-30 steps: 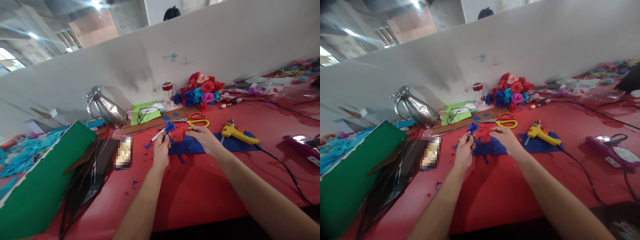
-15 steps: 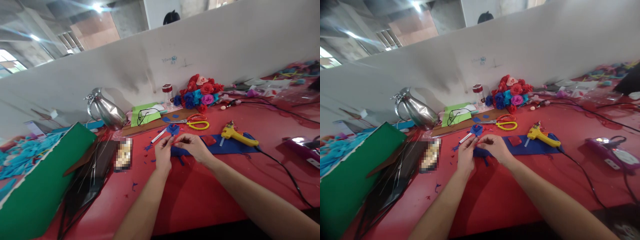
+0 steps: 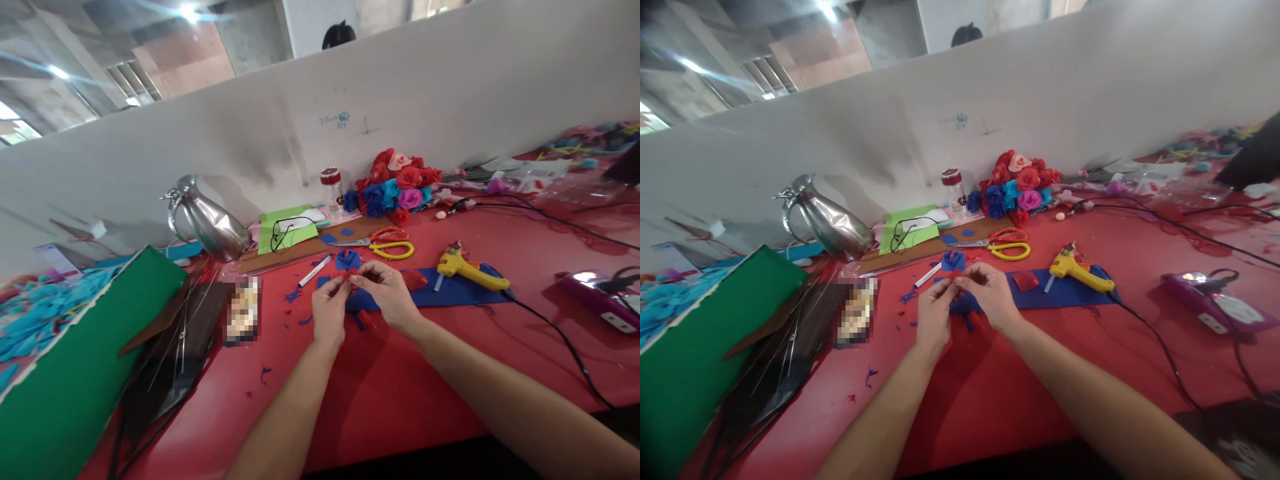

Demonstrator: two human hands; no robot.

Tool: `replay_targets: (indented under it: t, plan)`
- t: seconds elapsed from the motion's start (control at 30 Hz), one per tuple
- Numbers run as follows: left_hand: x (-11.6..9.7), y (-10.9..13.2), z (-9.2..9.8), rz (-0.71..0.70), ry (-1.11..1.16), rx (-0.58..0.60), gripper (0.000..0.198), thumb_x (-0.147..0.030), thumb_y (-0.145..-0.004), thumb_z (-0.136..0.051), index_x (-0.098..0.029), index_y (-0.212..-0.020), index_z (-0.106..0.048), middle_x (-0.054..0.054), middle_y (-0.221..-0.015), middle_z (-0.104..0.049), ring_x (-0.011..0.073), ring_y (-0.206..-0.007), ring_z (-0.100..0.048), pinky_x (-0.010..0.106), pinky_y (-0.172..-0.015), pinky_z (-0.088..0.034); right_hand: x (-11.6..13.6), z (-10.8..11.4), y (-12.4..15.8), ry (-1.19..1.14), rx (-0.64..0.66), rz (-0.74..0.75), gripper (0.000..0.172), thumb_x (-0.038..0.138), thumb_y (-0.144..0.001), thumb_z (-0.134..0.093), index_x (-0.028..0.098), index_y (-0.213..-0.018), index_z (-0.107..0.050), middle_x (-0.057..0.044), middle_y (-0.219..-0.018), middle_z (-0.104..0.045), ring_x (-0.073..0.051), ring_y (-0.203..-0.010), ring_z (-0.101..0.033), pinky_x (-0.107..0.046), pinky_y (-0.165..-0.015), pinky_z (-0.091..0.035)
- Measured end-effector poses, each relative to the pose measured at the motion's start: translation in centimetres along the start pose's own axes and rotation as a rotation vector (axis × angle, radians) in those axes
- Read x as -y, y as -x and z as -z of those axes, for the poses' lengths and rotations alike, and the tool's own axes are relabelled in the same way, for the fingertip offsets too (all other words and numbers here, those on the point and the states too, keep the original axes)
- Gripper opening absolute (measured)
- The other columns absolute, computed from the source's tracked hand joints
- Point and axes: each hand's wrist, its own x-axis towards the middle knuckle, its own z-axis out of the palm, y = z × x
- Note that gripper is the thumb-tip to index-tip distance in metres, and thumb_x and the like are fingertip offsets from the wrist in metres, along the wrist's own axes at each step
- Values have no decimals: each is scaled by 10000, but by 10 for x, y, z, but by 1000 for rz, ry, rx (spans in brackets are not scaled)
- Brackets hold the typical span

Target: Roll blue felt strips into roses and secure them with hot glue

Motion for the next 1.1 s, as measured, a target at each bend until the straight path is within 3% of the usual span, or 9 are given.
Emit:
replay_targets:
  t: [0.3, 0.7, 0.9, 1.1]
  plan:
    - [-2, 4, -3, 24, -63, 9, 251, -351, -618, -764, -156, -776, -765, 17, -655, -676, 112, -591, -546, 241, -628, -450, -1, -1, 0, 16, -62, 12, 355, 421, -563, -819, 217, -640, -538, 50, -588, -556, -119, -557, -492, -264, -533, -438]
    - [2, 4, -3, 10, -32, 14, 244, -354, -615, -784, -162, -766, -772, 27, -708, -711, 122, -636, -591, 263, -696, -485, -10, -1, -1, -63, -72, 18, 346, 422, -583, -792, 229, -703, -530, 30, -648, -561, -131, -608, -504, -258, -565, -452]
    - [6, 2, 0, -59, -71, 22, 244, -355, -636, -770, -182, -809, -773, 29, -802, -743, 151, -718, -631, 281, -744, -502, -4, 2, -2, -42, 9, 12, 310, 426, -596, -793, 220, -778, -649, 10, -693, -617, -139, -641, -519, -280, -639, -466]
    - [7, -2, 7, -161, -200, 38, 160, -330, -677, -723, -182, -726, -759, 9, -702, -703, 151, -675, -593, 267, -706, -484, 1, 7, -8, -47, 197, 35, 311, 488, -616, -783, 205, -694, -679, 3, -694, -636, -145, -658, -551, -290, -673, -471]
